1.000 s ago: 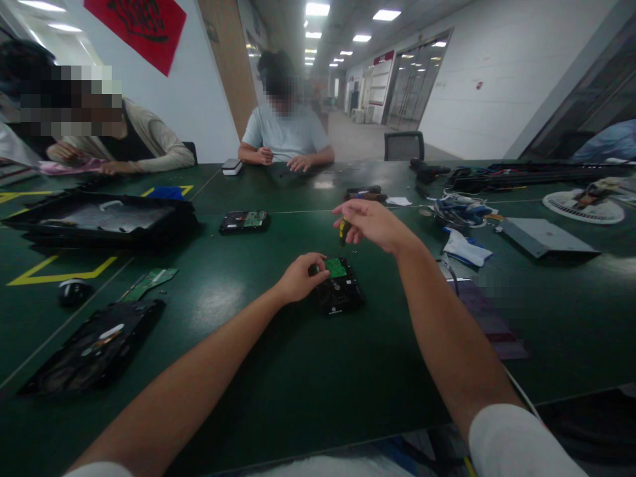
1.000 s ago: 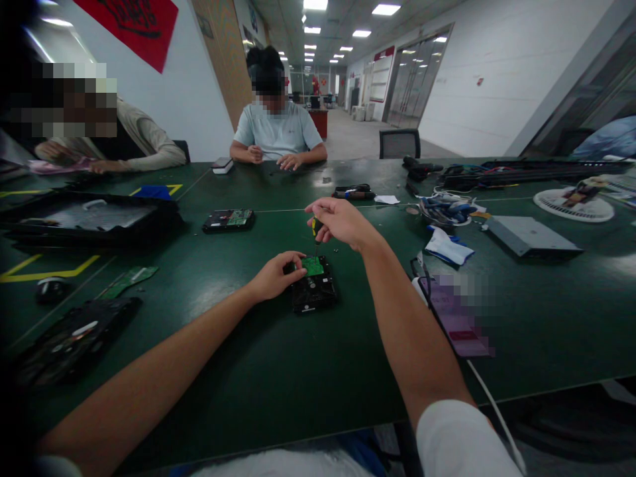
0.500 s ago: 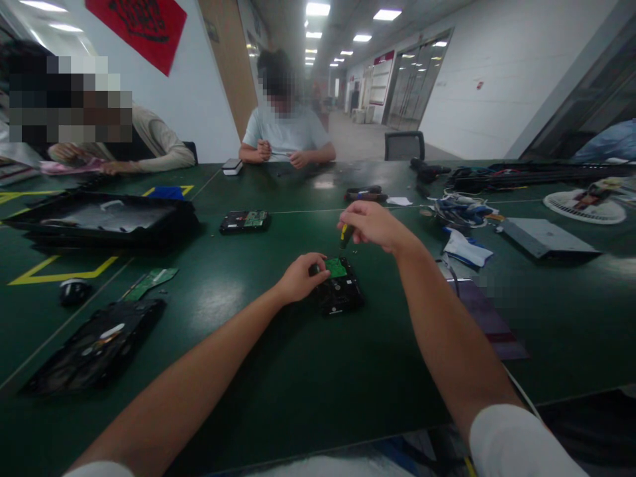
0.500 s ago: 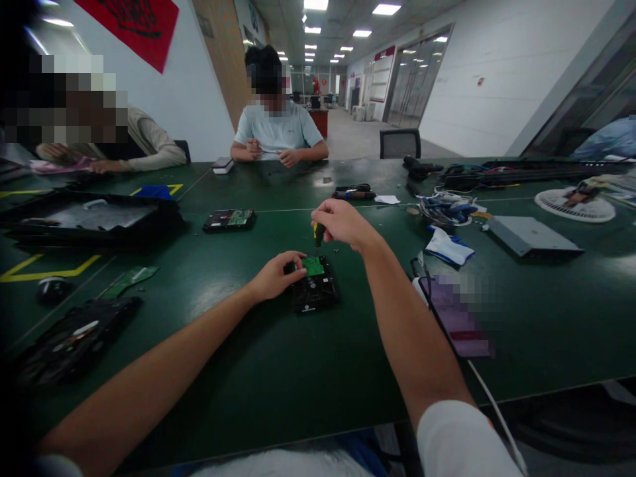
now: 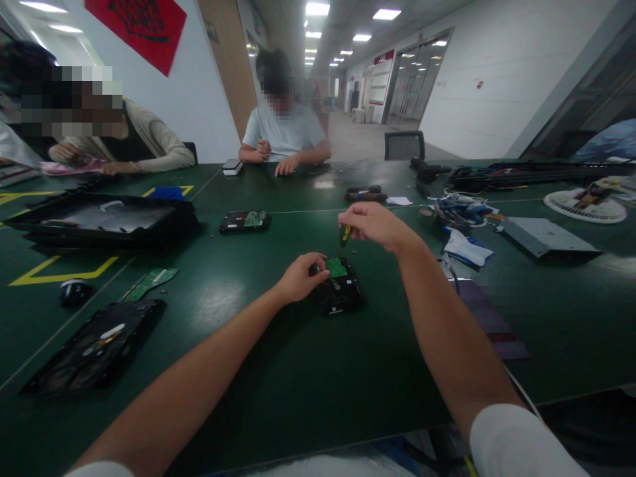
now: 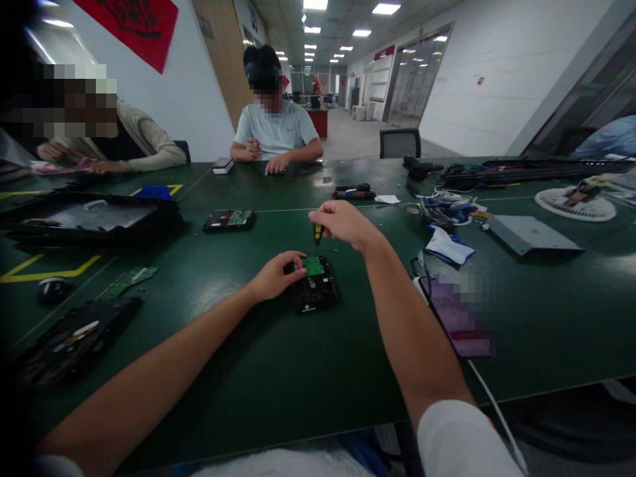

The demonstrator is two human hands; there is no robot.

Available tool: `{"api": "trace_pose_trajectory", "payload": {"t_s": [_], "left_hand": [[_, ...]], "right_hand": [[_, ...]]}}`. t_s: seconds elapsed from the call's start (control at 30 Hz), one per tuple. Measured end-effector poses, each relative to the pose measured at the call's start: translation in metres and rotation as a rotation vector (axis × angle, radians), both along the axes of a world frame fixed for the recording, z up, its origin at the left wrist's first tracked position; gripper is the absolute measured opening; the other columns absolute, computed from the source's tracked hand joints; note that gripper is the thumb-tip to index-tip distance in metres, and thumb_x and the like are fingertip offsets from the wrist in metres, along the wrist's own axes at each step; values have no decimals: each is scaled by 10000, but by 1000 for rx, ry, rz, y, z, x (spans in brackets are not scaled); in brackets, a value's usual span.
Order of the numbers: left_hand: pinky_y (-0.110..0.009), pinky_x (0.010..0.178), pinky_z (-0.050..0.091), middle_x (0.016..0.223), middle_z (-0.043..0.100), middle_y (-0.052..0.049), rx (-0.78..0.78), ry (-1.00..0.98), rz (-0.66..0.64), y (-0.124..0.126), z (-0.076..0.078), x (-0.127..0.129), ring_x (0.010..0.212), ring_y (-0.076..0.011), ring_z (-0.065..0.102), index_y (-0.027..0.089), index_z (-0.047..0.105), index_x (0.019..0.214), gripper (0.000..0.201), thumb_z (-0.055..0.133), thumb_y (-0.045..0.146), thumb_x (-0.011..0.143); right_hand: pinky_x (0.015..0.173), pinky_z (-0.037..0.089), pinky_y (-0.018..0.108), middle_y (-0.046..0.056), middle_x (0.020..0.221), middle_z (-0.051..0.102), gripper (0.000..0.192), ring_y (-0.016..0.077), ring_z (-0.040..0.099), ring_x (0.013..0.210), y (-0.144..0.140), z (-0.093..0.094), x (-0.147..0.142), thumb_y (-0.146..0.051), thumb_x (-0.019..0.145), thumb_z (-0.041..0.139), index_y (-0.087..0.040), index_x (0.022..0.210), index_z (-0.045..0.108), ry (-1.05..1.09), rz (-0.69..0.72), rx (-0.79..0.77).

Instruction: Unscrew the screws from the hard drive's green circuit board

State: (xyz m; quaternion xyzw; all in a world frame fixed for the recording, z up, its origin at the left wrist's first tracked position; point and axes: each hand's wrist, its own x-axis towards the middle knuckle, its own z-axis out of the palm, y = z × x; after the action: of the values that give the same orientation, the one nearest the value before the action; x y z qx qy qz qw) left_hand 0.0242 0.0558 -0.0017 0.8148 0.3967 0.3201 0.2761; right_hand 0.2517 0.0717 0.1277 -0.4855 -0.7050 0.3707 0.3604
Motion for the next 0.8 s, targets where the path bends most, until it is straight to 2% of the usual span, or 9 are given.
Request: {"api": "trace_pose_trajectory", "payload": {"t_s": [0.07, 0.13, 0.2, 0.3, 0.37, 0.43, 0.57, 0.67, 0.8], "left_hand": [[-461, 1048, 466, 1276, 673, -75, 0, 1, 2, 0, 0, 0, 1175, -267, 621, 230, 636, 899, 95, 664, 320, 891], [-458, 1046, 467, 1271, 675, -72, 8, -5, -1, 1, -1, 1, 1165, -265, 625, 229, 636, 893, 95, 667, 318, 887], [-452, 1042, 469, 1264, 677, -68, 16, -15, -6, 1, -2, 1, 1153, -260, 629, 228, 637, 889, 98, 668, 322, 887], [-448, 1037, 471, 1262, 676, -70, 15, -21, -10, 2, -3, 1, 1145, -258, 631, 227, 640, 891, 105, 668, 329, 888], [-454, 1040, 469, 1269, 673, -72, 8, -17, -5, 2, -4, 1, 1145, -260, 631, 226, 641, 895, 102, 669, 324, 887], [-461, 1041, 468, 1276, 671, -76, 1, -12, 3, 2, -4, 1, 1151, -264, 629, 225, 640, 900, 97, 669, 317, 886], [-465, 1044, 466, 1271, 674, -78, 2, -9, 4, 1, -3, 1, 1167, -269, 623, 229, 640, 904, 95, 665, 318, 889], [-459, 1042, 468, 1262, 678, -74, 12, -15, -5, 1, -2, 0, 1164, -265, 626, 231, 640, 905, 93, 669, 318, 886], [-453, 1040, 469, 1247, 683, -69, 24, -26, -8, 2, -3, 0, 1152, -259, 631, 233, 642, 904, 92, 668, 319, 885]], "right_hand": [[386, 370, 195, 54, 813, 732, 208, 88, 583, 508, -1, 0, -3, -351, 958, 640, -179, 843, 664, 25, -18, -38], [360, 361, 201, 73, 962, 754, 208, 82, 599, 494, -6, 2, -6, -357, 984, 593, -184, 885, 654, 71, 22, -79], [401, 426, 194, 76, 1012, 749, 222, 88, 639, 538, -10, 5, -8, -349, 1016, 535, -185, 934, 660, 106, 80, -110], [518, 526, 205, 73, 1020, 736, 204, 109, 691, 639, -12, 8, -8, -285, 1033, 489, -185, 1024, 667, 140, 127, -142], [497, 501, 200, 65, 975, 734, 185, 108, 673, 631, -10, 7, -5, -281, 1019, 521, -182, 1026, 677, 92, 102, -101], [453, 441, 189, 45, 849, 722, 170, 99, 624, 593, -6, 5, -2, -320, 980, 606, -178, 952, 695, 3, 35, -15], [490, 454, 213, 26, 711, 689, 205, 109, 606, 581, -2, 2, -2, -358, 922, 691, -178, 827, 671, -31, -27, 17], [460, 445, 223, 34, 743, 706, 166, 117, 623, 557, -4, 3, -6, -326, 925, 677, -184, 845, 647, -2, -20, -20], [385, 390, 210, 61, 954, 751, 128, 91, 615, 504, -10, 5, -10, -295, 970, 596, -192, 901, 629, 53, 33, -51]]}}
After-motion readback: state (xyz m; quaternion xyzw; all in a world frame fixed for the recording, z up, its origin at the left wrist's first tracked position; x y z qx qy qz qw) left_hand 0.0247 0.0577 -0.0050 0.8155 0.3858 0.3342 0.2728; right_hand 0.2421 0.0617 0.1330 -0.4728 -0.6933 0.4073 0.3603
